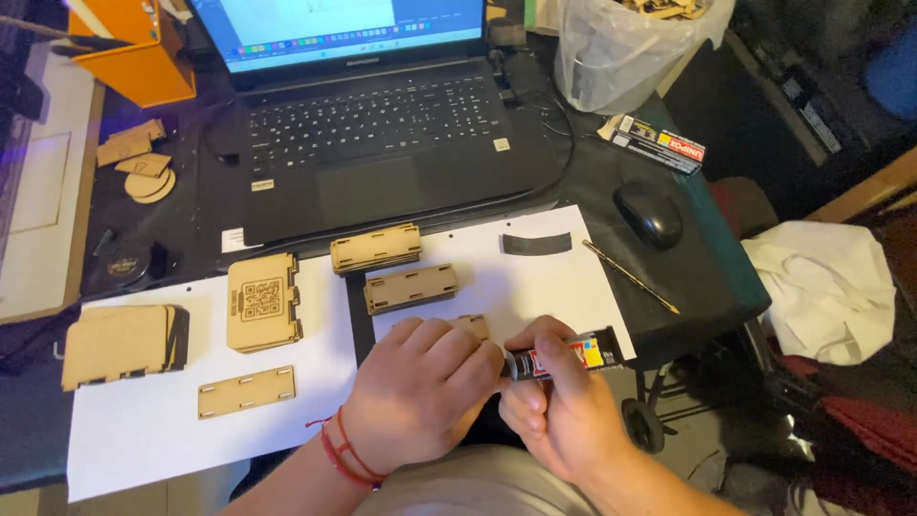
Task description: Applying adhesive to the edges of laser-cut wooden components and assembling them into small boxes.
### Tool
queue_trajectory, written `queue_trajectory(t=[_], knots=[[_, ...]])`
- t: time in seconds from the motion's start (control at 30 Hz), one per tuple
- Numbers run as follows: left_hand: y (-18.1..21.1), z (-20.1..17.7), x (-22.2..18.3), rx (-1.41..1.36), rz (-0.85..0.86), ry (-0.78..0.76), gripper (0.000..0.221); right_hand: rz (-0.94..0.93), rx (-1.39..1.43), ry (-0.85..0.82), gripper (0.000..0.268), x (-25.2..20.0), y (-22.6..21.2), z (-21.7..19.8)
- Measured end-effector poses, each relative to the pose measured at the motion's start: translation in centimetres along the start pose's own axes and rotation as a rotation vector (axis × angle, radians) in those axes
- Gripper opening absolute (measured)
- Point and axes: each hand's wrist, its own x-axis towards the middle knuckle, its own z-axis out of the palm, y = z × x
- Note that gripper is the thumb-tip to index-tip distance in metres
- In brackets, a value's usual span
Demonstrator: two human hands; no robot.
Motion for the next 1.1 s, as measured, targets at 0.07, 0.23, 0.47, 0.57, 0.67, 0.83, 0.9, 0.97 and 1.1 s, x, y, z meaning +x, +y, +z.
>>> queue_trajectory(t=[0.07,0.23,0.47,0.57,0.67,0.83,0.9,0.97,1.1], knots=[[0.3,0.2,-0.4,-0.105,-0.093,-0.032,0.015,-0.120,0.022,-0.125,0.025,-0.1,0.3,-0.1],[0.9,0.3,-1.1,-0.394,-0.242,-0.011,0.033,-0.255,-0.052,-0.274,0.018,-0.3,1.0,0.0],[1.6,-0.4,-1.8,-0.828,-0.581,-0.116,0.039,-0.564,-0.319,-0.523,0.024,0.6,1.0,0.0],[1.1,1.7,-4.2,-1.386,-1.057,-0.228,0.041,-0.767,-0.969,-0.697,0.016,0.9,-1.9,-0.1],[0.3,0.8,-3.9,-1.667,-1.321,-0.405,0.048,-0.922,-1.214,-0.962,0.022,1.8,-3.6,0.4],[0.2,-0.6,-3.1,-0.808,-0.761,-0.265,0.029,-0.621,-1.021,-0.554,0.037,1.8,-1.4,-1.6],[0.0,-0.7,-2.9,-0.328,-0.443,-0.142,0.019,-0.531,-0.609,-0.406,0.037,1.8,0.5,-1.4],[-0.7,-0.4,-2.8,-0.194,-0.156,0.012,0.021,-0.295,-0.127,-0.227,0.026,2.1,1.9,-0.8],[-1.5,0.0,-3.8,-0.083,-0.062,-0.004,0.014,-0.086,-0.014,-0.207,0.027,1.6,2.1,-0.9]])
